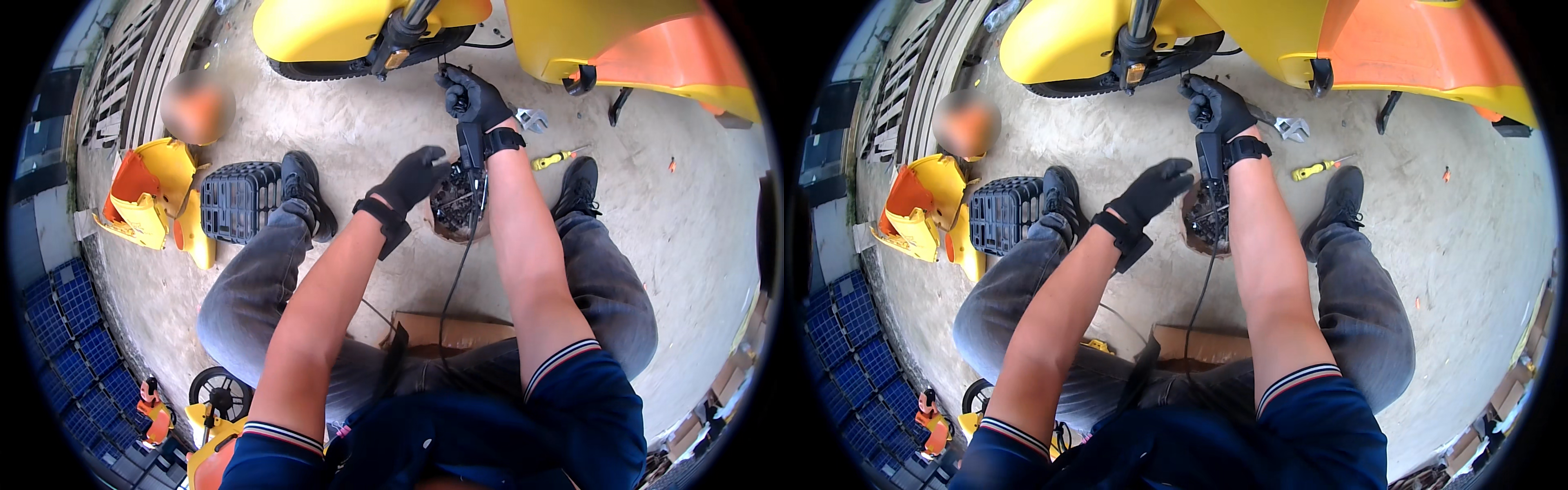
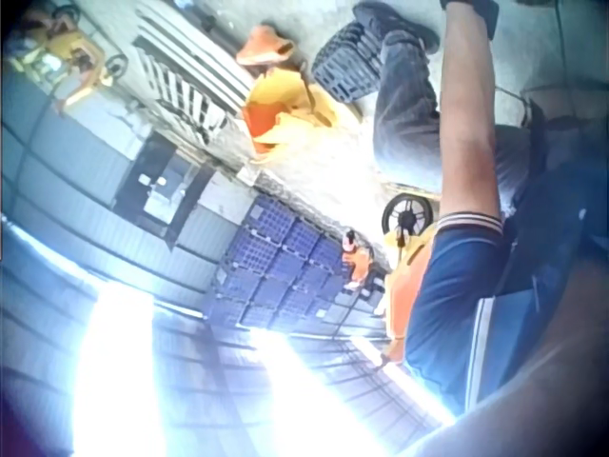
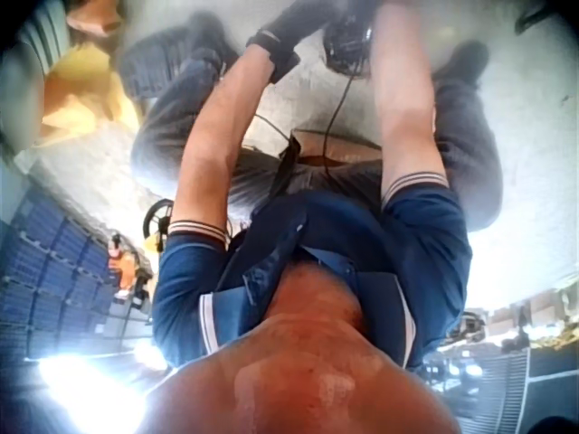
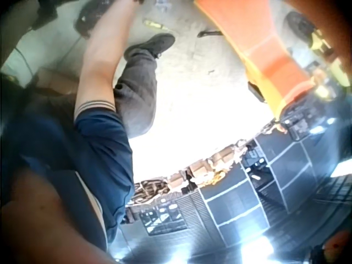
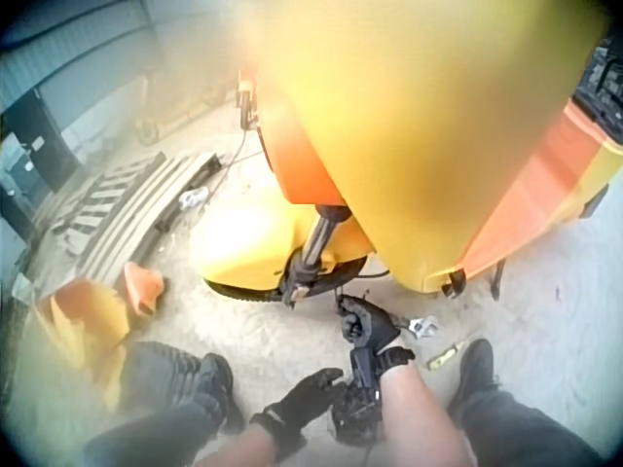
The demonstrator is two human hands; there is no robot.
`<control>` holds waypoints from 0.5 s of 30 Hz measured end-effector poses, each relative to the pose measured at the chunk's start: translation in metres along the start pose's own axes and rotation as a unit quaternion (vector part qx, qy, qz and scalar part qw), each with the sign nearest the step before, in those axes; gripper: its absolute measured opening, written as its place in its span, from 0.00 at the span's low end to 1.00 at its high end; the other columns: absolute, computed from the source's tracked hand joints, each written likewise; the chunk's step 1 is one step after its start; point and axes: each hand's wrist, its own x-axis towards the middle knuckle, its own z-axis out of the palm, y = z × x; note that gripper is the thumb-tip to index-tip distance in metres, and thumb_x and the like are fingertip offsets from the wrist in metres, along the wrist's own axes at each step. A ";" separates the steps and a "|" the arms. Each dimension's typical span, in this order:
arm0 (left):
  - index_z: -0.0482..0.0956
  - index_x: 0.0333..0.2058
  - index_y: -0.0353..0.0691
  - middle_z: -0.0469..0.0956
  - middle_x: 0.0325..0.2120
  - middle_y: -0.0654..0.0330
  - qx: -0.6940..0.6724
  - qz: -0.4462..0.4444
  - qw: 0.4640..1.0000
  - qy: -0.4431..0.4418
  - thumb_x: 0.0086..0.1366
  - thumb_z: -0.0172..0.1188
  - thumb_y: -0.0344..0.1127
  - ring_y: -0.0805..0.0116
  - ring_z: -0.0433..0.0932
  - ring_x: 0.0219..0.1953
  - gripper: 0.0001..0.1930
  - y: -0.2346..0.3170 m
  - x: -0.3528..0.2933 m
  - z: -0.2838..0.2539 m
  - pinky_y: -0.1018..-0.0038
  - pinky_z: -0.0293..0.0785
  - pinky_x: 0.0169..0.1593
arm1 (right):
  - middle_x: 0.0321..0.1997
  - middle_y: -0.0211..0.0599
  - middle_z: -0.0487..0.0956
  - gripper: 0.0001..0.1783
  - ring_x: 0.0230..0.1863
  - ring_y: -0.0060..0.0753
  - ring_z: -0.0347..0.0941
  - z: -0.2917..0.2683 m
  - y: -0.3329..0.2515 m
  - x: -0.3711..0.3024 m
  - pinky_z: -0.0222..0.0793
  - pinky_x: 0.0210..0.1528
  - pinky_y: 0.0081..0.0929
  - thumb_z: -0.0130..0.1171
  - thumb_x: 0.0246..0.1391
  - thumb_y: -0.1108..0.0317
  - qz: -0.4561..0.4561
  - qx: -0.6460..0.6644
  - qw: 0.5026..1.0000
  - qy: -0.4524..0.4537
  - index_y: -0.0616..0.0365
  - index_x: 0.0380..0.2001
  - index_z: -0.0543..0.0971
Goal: The person sits on the floor and uses a screwdriver to tighten a bolt on the front fork of a yellow and orange scooter. The person repeatedly adjusts the tool and applies torque to the fastener near the wheel axle.
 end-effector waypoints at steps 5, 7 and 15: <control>0.67 0.55 0.43 0.71 0.48 0.65 -0.181 -0.044 0.976 0.113 0.66 0.49 0.44 0.72 0.68 0.50 0.21 0.051 0.054 -0.037 0.69 0.65 0.50 | 0.32 0.34 0.77 0.06 0.19 0.11 0.64 -0.001 0.002 0.002 0.65 0.22 0.13 0.52 0.59 0.68 0.041 0.086 0.991 -0.091 0.56 0.38 0.74; 0.67 0.55 0.44 0.71 0.48 0.64 -0.235 -0.024 0.966 0.107 0.67 0.48 0.43 0.69 0.68 0.50 0.20 0.059 0.070 -0.042 0.68 0.65 0.51 | 0.32 0.29 0.75 0.07 0.19 0.09 0.62 0.000 0.003 -0.001 0.64 0.22 0.11 0.50 0.60 0.67 0.047 0.095 0.992 -0.067 0.56 0.40 0.74; 0.70 0.52 0.39 0.73 0.45 0.59 -0.241 0.031 0.968 0.056 0.68 0.47 0.37 0.68 0.74 0.46 0.16 0.070 0.097 -0.043 0.70 0.73 0.49 | 0.29 0.28 0.75 0.09 0.19 0.10 0.63 0.010 0.006 -0.004 0.64 0.21 0.11 0.52 0.60 0.64 0.014 -0.038 0.999 -0.007 0.57 0.38 0.74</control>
